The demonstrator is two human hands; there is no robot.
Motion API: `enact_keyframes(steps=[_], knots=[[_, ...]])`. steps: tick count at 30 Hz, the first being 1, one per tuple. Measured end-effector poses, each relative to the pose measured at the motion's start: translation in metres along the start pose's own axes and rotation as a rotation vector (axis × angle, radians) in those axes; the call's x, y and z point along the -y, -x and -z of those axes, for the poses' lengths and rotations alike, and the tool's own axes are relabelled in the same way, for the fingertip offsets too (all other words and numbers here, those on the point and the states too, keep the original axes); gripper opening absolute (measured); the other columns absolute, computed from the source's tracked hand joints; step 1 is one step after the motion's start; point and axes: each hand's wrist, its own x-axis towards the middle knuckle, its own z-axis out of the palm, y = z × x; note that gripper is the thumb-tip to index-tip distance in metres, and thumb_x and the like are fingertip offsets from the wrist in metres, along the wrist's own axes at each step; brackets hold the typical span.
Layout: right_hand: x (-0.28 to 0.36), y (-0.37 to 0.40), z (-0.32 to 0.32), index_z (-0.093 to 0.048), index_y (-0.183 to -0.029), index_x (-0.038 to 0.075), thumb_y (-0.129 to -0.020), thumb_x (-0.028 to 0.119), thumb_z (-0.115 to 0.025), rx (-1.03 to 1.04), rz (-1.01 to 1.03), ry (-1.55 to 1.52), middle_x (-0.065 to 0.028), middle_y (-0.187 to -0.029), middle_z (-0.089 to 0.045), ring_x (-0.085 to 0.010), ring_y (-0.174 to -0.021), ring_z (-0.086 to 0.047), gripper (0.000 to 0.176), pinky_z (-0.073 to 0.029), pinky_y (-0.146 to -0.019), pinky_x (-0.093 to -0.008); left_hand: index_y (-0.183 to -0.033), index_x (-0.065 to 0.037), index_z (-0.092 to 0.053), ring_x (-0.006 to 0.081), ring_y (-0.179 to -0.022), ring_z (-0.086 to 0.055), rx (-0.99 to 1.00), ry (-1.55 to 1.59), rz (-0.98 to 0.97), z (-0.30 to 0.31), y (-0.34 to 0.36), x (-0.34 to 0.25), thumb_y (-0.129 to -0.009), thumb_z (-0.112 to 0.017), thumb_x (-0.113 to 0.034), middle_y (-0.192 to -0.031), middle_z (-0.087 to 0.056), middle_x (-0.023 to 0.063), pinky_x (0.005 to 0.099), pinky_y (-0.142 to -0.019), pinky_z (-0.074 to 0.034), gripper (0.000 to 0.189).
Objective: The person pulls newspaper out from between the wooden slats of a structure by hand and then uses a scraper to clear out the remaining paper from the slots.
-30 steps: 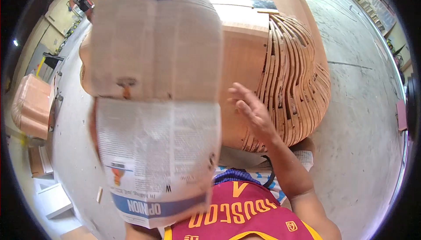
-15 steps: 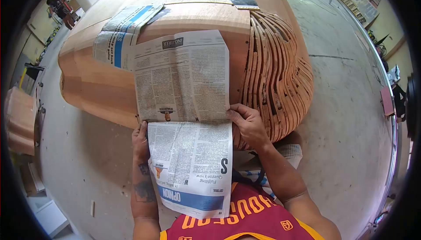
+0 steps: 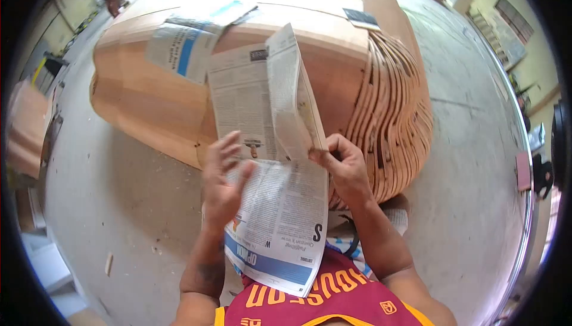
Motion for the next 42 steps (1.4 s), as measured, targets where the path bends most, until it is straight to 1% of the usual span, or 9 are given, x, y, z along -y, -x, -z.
enact_keyframes(steps=[3, 11, 14, 15, 17, 20, 23, 31, 42], knots=[[0.018, 0.004, -0.025, -0.065, -0.099, 0.005, -0.102, 0.012, -0.077, 0.113, 0.117, 0.062, 0.0006, -0.096, -0.067, -0.0075, -0.087, -0.061, 0.015, -0.049, -0.081, -0.0242, -0.159, -0.002, -0.043, 0.0263, -0.130, -0.058, -0.054, -0.070, -0.142, -0.046, 0.001, -0.017, -0.101, -0.079, -0.030, -0.146, -0.058, 0.0200, 0.0421, -0.110, -0.050, 0.074], [0.061, 0.008, -0.044, -0.059, -0.106, 0.007, -0.110, 0.015, -0.065, 0.192, 0.327, -0.224, -0.0033, -0.111, -0.059, -0.0083, -0.096, -0.052, 0.011, -0.043, -0.090, -0.0250, -0.145, 0.005, -0.053, 0.0172, -0.114, -0.061, -0.060, 0.422, 0.098, -0.022, 0.003, -0.031, -0.111, -0.058, -0.018, -0.123, -0.063, 0.0091, 0.0355, -0.099, -0.051, 0.041], [0.089, -0.002, -0.032, -0.059, -0.105, 0.009, -0.114, 0.017, -0.058, -0.086, 0.389, -0.148, -0.0009, -0.107, -0.059, -0.0077, -0.096, -0.051, 0.012, -0.042, -0.090, -0.0246, -0.134, 0.004, -0.065, 0.0223, -0.115, -0.065, -0.242, 0.125, -0.064, 0.035, 0.000, 0.045, -0.111, -0.058, -0.020, -0.125, -0.069, 0.0127, 0.0381, -0.099, -0.051, 0.034], [0.088, -0.010, -0.017, -0.059, -0.107, 0.009, -0.113, 0.013, -0.059, -0.131, 0.422, -0.171, 0.0036, -0.101, -0.055, -0.0056, -0.093, -0.048, 0.008, -0.044, -0.085, -0.0253, -0.135, 0.006, -0.064, 0.0179, -0.117, -0.062, -0.376, -0.030, 0.060, 0.048, 0.000, 0.027, -0.110, -0.060, -0.021, -0.123, -0.068, 0.0104, 0.0360, -0.098, -0.051, 0.036], [0.095, -0.026, 0.017, -0.060, -0.108, 0.009, -0.114, 0.016, -0.058, -0.275, 0.393, -0.200, 0.0051, -0.099, -0.054, -0.0050, -0.092, -0.048, 0.010, -0.044, -0.085, -0.0250, -0.132, 0.008, -0.065, 0.0274, -0.118, -0.065, -0.208, -0.734, -0.131, 0.089, 0.008, -0.022, -0.109, -0.060, -0.022, -0.128, -0.066, 0.0179, 0.0444, -0.102, -0.052, 0.038], [0.118, -0.030, 0.063, -0.061, -0.110, 0.011, -0.115, 0.021, -0.056, -0.466, 0.359, -0.157, 0.0065, -0.097, -0.053, -0.0043, -0.092, -0.048, 0.012, -0.044, -0.085, -0.0239, -0.122, 0.007, -0.069, 0.0175, -0.101, -0.071, -0.297, 0.306, 0.050, 0.104, -0.007, -0.039, -0.108, -0.064, -0.018, -0.115, -0.073, 0.0115, 0.0332, -0.089, -0.057, 0.029], [0.105, -0.028, 0.148, -0.062, -0.111, 0.011, -0.116, 0.024, -0.055, -0.488, 0.378, -0.051, 0.0071, -0.098, -0.055, -0.0039, -0.093, -0.050, 0.015, -0.043, -0.087, -0.0221, -0.117, 0.008, -0.070, 0.0158, -0.092, -0.073, -0.201, 0.441, 0.150, 0.116, -0.007, -0.016, -0.107, -0.065, -0.016, -0.106, -0.075, 0.0094, 0.0310, -0.083, -0.059, 0.027], [0.136, -0.001, 0.197, -0.060, -0.111, 0.010, -0.116, 0.028, -0.058, -0.440, 0.361, -0.085, 0.0057, -0.097, -0.058, -0.0034, -0.093, -0.052, 0.018, -0.044, -0.087, -0.0202, -0.111, 0.004, -0.071, 0.0117, -0.090, -0.071, 0.006, 0.331, 0.254, 0.121, -0.024, 0.113, -0.113, -0.057, -0.021, -0.104, -0.077, 0.0069, 0.0289, -0.080, -0.057, 0.029], [0.107, 0.049, 0.290, -0.058, -0.110, 0.010, -0.115, 0.025, -0.059, -0.700, 0.393, -0.024, 0.0046, -0.099, -0.059, -0.0045, -0.090, -0.052, 0.016, -0.044, -0.086, -0.0219, -0.113, -0.002, -0.071, 0.0083, -0.061, -0.056, 0.024, 0.101, 0.180, 0.097, -0.053, 0.103, -0.117, -0.051, -0.034, -0.080, -0.066, -0.0023, 0.0281, -0.057, -0.049, 0.038]])
